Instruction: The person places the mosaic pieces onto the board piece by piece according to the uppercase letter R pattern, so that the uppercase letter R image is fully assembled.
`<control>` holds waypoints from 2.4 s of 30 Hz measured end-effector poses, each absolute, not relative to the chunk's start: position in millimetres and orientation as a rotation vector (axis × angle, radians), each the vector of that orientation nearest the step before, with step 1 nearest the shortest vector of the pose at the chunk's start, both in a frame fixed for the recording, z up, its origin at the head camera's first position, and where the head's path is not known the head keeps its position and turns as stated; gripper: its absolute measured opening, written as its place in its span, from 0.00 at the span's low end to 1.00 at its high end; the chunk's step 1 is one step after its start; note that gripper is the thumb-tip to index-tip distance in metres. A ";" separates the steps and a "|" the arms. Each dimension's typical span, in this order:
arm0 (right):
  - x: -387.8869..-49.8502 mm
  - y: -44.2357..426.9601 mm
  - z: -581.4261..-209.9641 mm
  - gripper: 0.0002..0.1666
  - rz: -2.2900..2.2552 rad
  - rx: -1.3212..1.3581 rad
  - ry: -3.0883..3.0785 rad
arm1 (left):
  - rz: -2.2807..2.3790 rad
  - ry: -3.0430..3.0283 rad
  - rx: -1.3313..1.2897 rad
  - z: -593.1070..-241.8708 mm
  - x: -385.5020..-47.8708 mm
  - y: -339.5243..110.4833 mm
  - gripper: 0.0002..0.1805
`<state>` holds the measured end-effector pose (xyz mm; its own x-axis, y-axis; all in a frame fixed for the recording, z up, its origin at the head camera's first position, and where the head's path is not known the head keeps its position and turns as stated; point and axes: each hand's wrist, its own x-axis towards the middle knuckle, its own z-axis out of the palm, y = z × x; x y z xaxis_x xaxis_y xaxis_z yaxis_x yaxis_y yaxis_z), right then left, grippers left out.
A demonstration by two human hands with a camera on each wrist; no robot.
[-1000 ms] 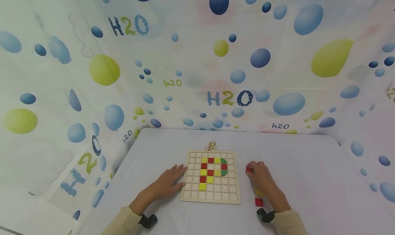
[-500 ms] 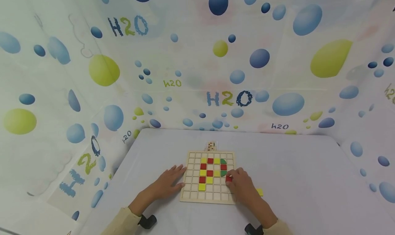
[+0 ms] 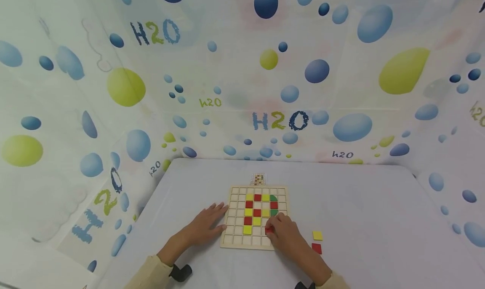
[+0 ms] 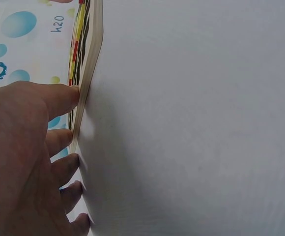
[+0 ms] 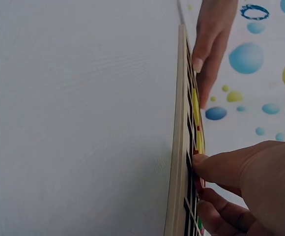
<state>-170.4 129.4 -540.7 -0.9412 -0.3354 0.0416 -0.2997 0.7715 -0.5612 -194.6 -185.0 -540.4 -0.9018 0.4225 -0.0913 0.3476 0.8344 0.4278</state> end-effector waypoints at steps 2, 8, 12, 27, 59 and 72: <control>-170.9 130.0 -541.5 0.12 -0.898 -0.544 2.890 | 0.602 2.834 0.601 -540.7 -194.6 -185.1 0.37; -170.7 133.1 -542.0 0.10 -0.907 -0.671 2.901 | 0.593 2.827 0.596 -542.8 -196.8 -185.6 0.38; -171.4 135.0 -542.5 0.10 -0.930 -0.737 2.907 | 0.595 2.824 0.594 -540.8 -196.6 -186.1 0.37; -172.2 136.9 -541.1 0.08 -0.949 -0.726 2.925 | 0.593 2.832 0.601 -540.1 -193.8 -186.5 0.37; -173.4 232.6 -539.4 0.23 -0.851 -0.193 2.882 | 0.614 2.818 0.610 -542.9 -195.9 -187.2 0.38; -147.3 248.8 -522.7 0.23 -0.770 -0.199 2.736 | 0.604 2.831 0.598 -535.8 -194.0 -185.7 0.38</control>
